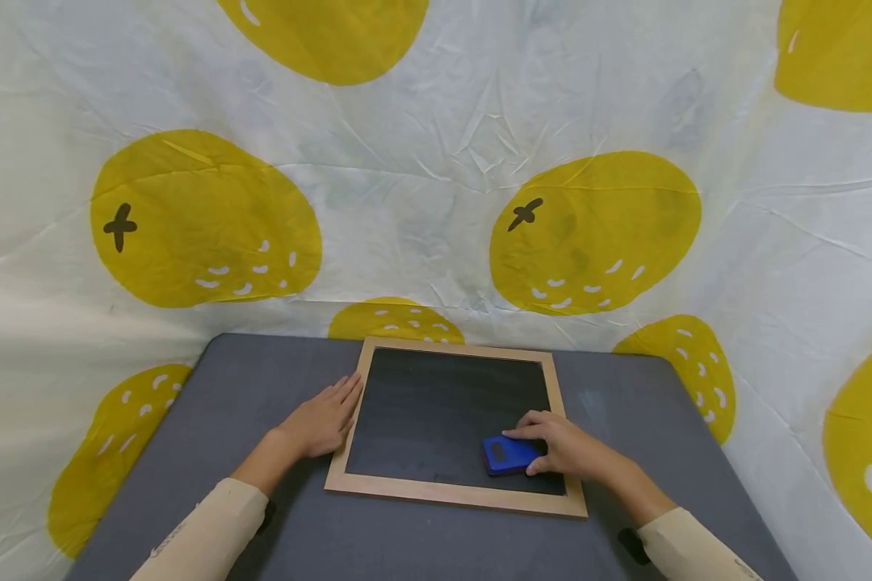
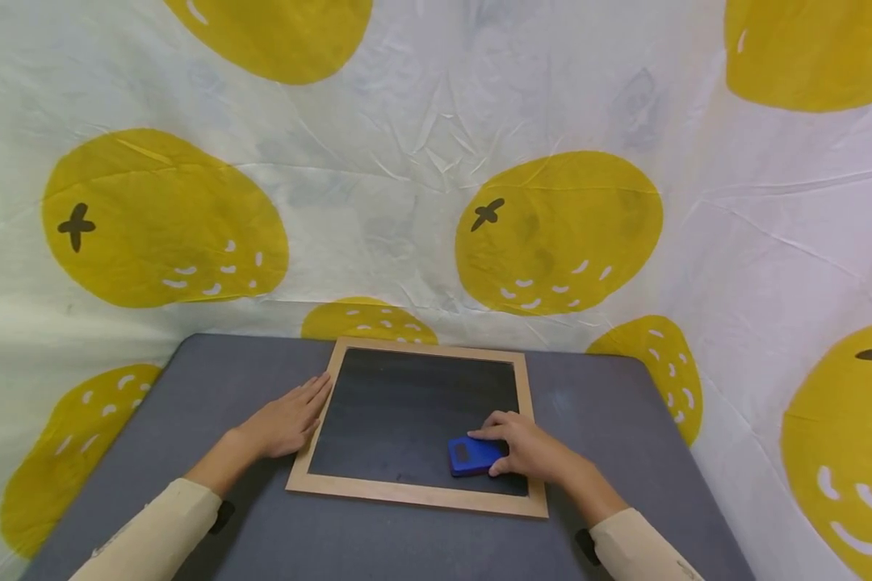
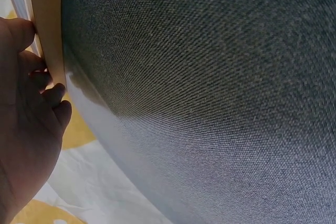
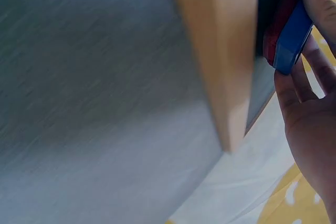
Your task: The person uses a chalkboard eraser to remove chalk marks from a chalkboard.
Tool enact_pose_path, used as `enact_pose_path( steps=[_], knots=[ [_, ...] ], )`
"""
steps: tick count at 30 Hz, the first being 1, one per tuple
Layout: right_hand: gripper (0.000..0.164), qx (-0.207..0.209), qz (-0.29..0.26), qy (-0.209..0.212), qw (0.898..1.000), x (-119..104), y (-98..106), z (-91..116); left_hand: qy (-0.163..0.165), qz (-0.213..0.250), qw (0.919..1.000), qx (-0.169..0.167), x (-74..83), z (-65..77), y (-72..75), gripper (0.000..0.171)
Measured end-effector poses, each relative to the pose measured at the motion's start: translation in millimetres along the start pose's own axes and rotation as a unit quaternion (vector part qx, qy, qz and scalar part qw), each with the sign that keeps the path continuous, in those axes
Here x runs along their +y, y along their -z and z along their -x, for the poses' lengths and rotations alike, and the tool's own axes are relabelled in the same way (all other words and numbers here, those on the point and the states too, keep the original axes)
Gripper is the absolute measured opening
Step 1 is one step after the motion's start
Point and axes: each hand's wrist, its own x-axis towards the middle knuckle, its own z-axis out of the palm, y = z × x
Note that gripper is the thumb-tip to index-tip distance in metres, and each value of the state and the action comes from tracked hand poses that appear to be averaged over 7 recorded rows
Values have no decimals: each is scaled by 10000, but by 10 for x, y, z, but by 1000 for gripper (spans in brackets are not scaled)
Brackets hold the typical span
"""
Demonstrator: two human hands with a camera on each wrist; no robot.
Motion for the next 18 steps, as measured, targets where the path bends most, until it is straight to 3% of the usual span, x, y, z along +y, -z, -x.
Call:
enact_pose_path(
  steps=[8, 18],
  knots=[
    [59, -249, -32, 72, 9997, -297, -15, -421, -72, 126, 9998, 142, 8, 4, 23, 63],
    [61, -472, 68, 300, 9984, -675, -126, -954, -67, 91, 9999, 62, -21, -8, 24, 64]
  ],
)
